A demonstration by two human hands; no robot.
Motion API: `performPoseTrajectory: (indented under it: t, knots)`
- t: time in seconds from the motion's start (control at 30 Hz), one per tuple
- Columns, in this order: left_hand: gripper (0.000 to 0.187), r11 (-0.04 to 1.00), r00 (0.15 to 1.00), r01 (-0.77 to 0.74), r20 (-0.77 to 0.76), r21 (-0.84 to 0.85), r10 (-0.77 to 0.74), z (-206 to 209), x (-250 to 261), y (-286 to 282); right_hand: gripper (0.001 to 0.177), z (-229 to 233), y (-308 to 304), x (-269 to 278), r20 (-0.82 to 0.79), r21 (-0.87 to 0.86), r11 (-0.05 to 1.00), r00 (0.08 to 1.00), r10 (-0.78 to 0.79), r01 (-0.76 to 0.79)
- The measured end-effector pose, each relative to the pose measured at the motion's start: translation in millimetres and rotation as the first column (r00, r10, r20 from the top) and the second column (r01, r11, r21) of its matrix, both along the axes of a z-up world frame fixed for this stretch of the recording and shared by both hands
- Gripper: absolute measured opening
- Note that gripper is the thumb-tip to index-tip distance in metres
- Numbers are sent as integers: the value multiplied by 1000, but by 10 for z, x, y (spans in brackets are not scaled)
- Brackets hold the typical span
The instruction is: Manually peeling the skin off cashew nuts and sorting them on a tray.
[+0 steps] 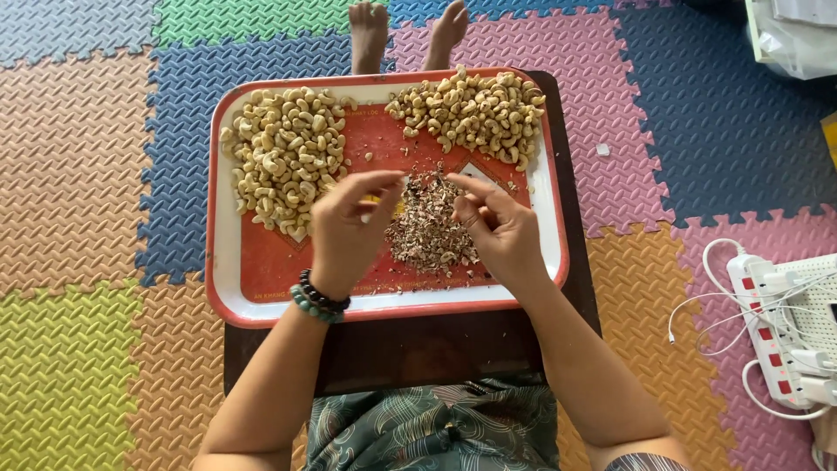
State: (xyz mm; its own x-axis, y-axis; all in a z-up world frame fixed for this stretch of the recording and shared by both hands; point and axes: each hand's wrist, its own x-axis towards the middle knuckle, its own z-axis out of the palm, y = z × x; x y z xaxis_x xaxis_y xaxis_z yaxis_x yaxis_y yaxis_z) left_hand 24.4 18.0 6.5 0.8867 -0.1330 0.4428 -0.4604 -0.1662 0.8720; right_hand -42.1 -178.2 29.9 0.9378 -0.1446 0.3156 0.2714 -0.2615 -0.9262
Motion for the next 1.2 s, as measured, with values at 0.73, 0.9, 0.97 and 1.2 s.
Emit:
performPoseTrajectory:
  t: [0.73, 0.9, 0.97, 1.2]
  knots:
    - [9, 765, 963, -178, 270, 619, 6, -216, 889, -388, 26, -92, -169, 72, 44, -62, 986, 988, -150, 152]
    - [23, 949, 891, 315, -334, -35, -308, 183, 287, -239, 28, -40, -95, 17, -76, 79, 997, 997, 7, -1]
    - [23, 947, 886, 315, -337, -69, -319, 179, 151, -201, 28, -46, -69, 19, -87, 86, 996, 996, 27, -20]
    - [26, 956, 920, 275, -261, -105, -293, 57, -88, -82, 24, -42, 52, -58, -75, 55, 997, 995, 64, -60]
